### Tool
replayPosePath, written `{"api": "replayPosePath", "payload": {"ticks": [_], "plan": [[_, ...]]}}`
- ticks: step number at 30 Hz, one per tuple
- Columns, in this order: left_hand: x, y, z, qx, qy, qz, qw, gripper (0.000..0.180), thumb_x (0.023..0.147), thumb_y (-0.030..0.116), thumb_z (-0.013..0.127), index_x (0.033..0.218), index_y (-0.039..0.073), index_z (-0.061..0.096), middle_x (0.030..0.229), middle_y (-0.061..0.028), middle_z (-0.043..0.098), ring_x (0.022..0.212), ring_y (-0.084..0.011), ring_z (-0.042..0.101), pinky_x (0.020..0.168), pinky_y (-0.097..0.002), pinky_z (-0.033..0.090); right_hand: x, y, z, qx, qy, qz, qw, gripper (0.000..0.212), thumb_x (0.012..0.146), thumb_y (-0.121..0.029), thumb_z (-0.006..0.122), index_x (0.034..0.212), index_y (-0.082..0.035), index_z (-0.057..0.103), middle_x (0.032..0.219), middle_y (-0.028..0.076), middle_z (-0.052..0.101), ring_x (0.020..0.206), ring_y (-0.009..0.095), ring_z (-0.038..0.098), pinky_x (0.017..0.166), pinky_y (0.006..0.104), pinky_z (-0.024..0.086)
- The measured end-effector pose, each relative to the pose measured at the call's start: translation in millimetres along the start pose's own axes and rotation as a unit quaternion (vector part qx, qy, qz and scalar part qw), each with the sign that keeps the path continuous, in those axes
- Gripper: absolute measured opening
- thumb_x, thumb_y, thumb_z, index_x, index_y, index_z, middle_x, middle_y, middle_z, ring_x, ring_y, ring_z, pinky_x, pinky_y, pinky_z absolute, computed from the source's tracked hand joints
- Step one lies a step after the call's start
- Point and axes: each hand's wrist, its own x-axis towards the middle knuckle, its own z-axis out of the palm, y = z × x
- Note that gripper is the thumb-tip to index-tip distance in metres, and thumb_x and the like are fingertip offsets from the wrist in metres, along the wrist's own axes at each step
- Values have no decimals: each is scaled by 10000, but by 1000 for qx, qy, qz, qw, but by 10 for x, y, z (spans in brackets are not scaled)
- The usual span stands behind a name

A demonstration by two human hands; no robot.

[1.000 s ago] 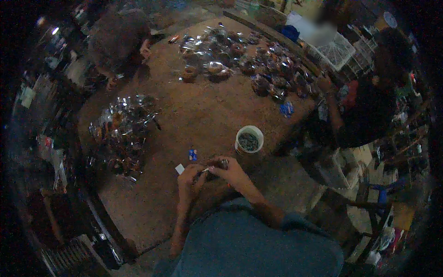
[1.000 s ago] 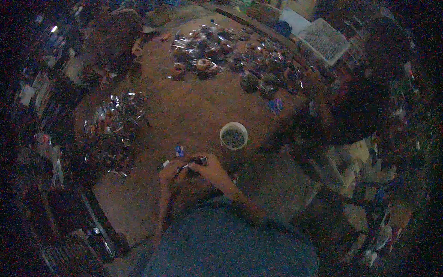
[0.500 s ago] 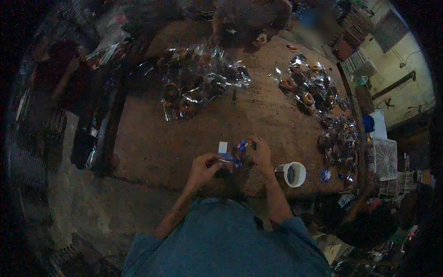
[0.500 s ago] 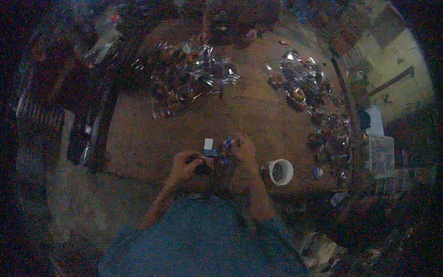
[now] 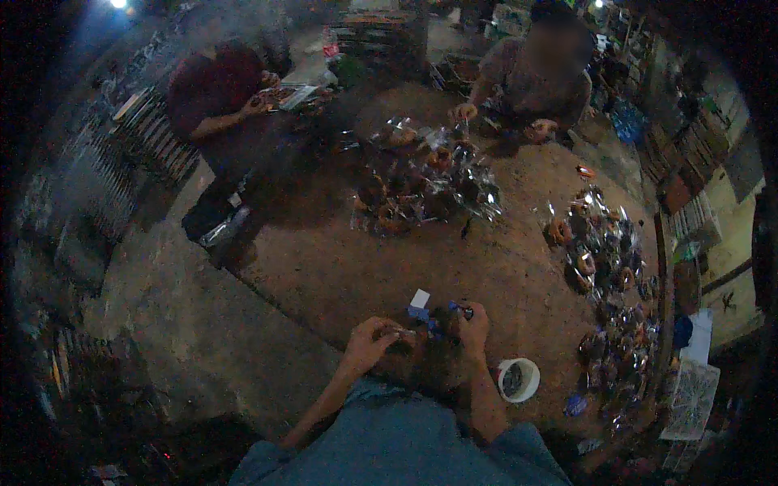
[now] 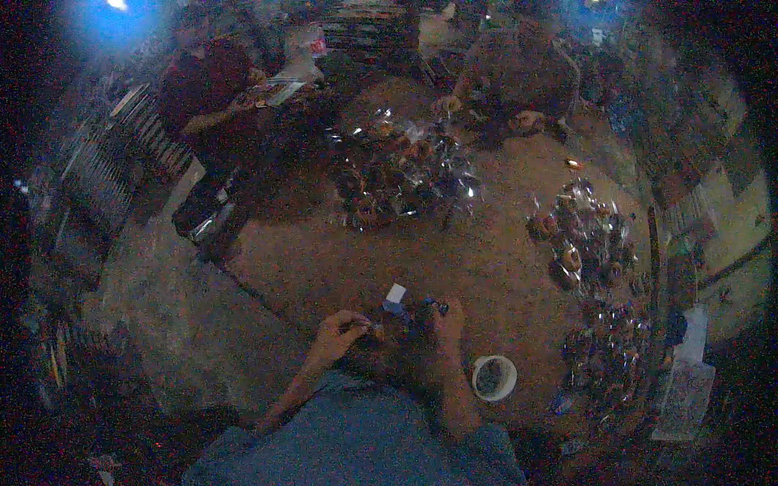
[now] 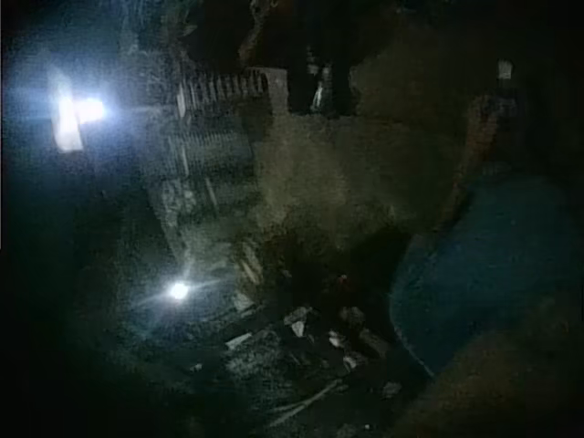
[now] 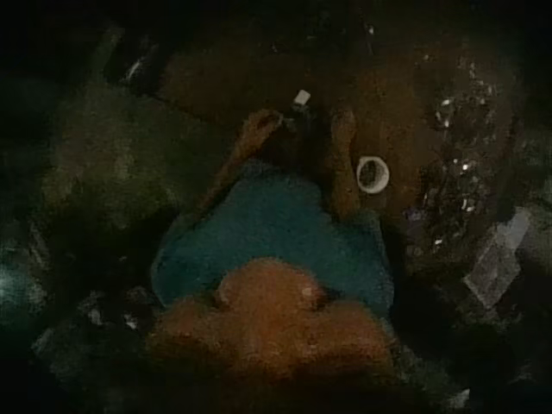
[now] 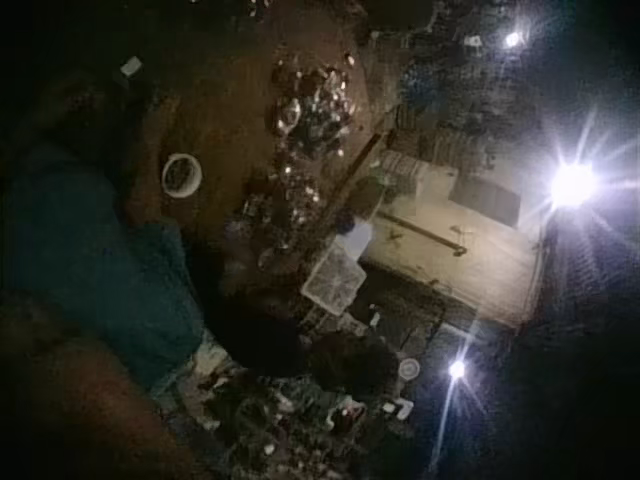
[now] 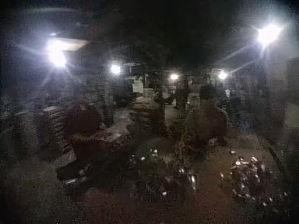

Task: The person places doughnuts into clear plastic bags and seals them with small blue labels. The person works at a wooden table with other workers visible in the background.

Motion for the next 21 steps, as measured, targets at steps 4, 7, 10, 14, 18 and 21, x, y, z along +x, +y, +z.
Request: {"api": "replayPosePath", "payload": {"ticks": [4,7,10,14,18,21], "plan": [[14,76,153,3,-56,6,998,218,871,121,746,1073,39,749,1004,-85,752,960,-176,692,842,-326,535,-104,-399,-407,323,-78,188,924,191,907,-100,715,1081,-22,731,921,80,717,755,141,669,635,295,531],[46,307,309,28,-105,19,994,261,857,106,752,1105,25,735,1025,-97,748,980,-172,692,855,-333,541,-253,-868,-858,306,-78,105,943,210,943,-81,647,1116,-17,748,850,88,736,748,131,661,665,281,531],[179,527,496,-28,-159,88,983,284,839,58,720,1117,3,717,1070,-108,742,1035,-199,688,927,-349,533,-398,-1146,-1139,245,-45,55,967,190,943,-106,671,1089,-10,746,899,81,737,797,138,669,716,294,536],[352,663,717,3,-242,114,964,279,880,91,736,1139,-8,704,1051,-98,740,985,-178,692,890,-329,547,-624,-1196,-1257,204,29,33,978,206,930,-178,725,1043,-6,742,958,79,732,865,145,670,770,313,535],[415,708,818,-16,-323,54,945,245,892,87,720,1114,-16,713,1054,-96,738,978,-176,691,878,-334,546,-828,-1216,-1300,276,43,163,946,218,913,-208,758,1011,-16,725,930,96,708,854,169,660,770,326,530],[406,765,836,-70,-345,-15,936,238,891,97,729,1095,-25,719,1042,-91,738,958,-174,689,858,-325,544,-872,-1297,-1307,284,69,204,934,204,905,-183,765,1017,-24,703,906,105,684,832,184,649,757,330,526]]}}
